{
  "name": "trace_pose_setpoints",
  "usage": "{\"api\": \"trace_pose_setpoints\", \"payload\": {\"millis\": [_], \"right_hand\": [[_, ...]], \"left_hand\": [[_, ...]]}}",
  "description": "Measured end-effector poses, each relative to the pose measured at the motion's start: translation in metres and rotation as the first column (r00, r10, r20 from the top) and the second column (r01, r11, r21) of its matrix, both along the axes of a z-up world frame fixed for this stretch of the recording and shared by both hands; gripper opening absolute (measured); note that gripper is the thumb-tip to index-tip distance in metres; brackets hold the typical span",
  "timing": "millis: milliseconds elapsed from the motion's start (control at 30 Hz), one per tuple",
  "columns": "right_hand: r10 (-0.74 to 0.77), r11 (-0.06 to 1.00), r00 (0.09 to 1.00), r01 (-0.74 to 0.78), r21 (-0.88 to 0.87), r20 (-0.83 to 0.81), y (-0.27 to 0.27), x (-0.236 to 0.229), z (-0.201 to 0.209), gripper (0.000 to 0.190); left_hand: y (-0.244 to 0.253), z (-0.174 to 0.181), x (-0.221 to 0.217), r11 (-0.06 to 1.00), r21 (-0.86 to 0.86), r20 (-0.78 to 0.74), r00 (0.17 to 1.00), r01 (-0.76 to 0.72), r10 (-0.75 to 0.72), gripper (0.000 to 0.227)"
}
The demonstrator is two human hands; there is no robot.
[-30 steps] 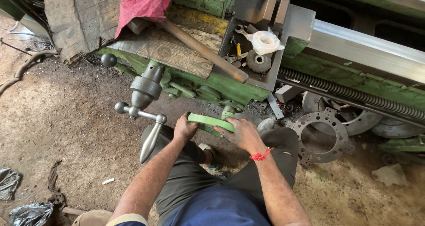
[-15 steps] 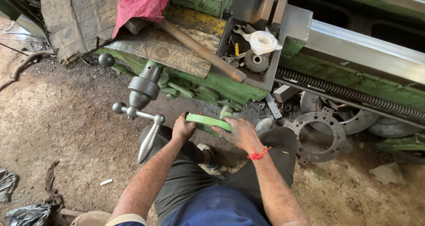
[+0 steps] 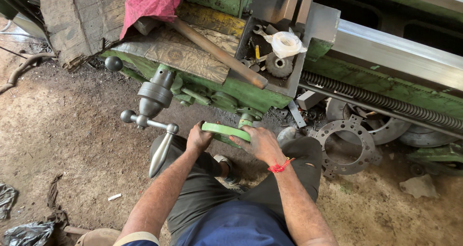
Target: The person sits on the floor by a lathe and uses a green abrasive strip and a cloth to polish different surfaces of a metal component, turning the lathe handles and shifting the tool carriage to reach different areas.
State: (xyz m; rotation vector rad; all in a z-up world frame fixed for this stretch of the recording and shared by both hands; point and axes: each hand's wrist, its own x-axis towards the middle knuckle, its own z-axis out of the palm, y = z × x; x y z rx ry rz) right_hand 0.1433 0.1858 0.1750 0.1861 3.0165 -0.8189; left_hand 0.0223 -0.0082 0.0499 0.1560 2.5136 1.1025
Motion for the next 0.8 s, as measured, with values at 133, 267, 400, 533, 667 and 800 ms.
{"api": "trace_pose_setpoints", "payload": {"millis": [133,267,400,533,667,800], "right_hand": [[-0.007,1.0,1.0,0.007,-0.015,0.022,0.0,-0.0005,0.0,0.054],[-0.006,1.0,1.0,0.006,-0.006,0.016,-0.0002,-0.0018,-0.0002,0.054],[-0.007,1.0,0.998,0.007,0.008,0.062,-0.0002,-0.0018,0.0015,0.056],[-0.007,1.0,0.999,0.007,0.025,0.036,-0.002,-0.0023,0.003,0.055],[-0.037,0.999,0.996,0.036,0.018,0.085,-0.0028,-0.0024,0.0038,0.053],[-0.025,1.0,1.0,0.025,0.007,-0.011,-0.0064,-0.0029,0.0044,0.052]], "left_hand": [[-0.0002,-0.0002,-0.0006,1.0,0.023,0.01,1.0,0.008,-0.009,0.065],[0.0001,0.0005,-0.0005,0.998,0.061,0.026,1.0,-0.005,0.003,0.064],[0.0002,-0.0009,-0.0004,1.0,0.025,0.02,1.0,-0.008,0.008,0.062],[-0.0008,-0.0021,0.0,1.0,0.029,0.023,1.0,-0.008,0.007,0.063],[-0.0013,-0.0005,0.0012,0.996,0.091,0.041,0.999,-0.021,0.018,0.062],[-0.0013,0.0016,0.0005,0.999,0.029,0.01,1.0,-0.03,0.029,0.061]]}}
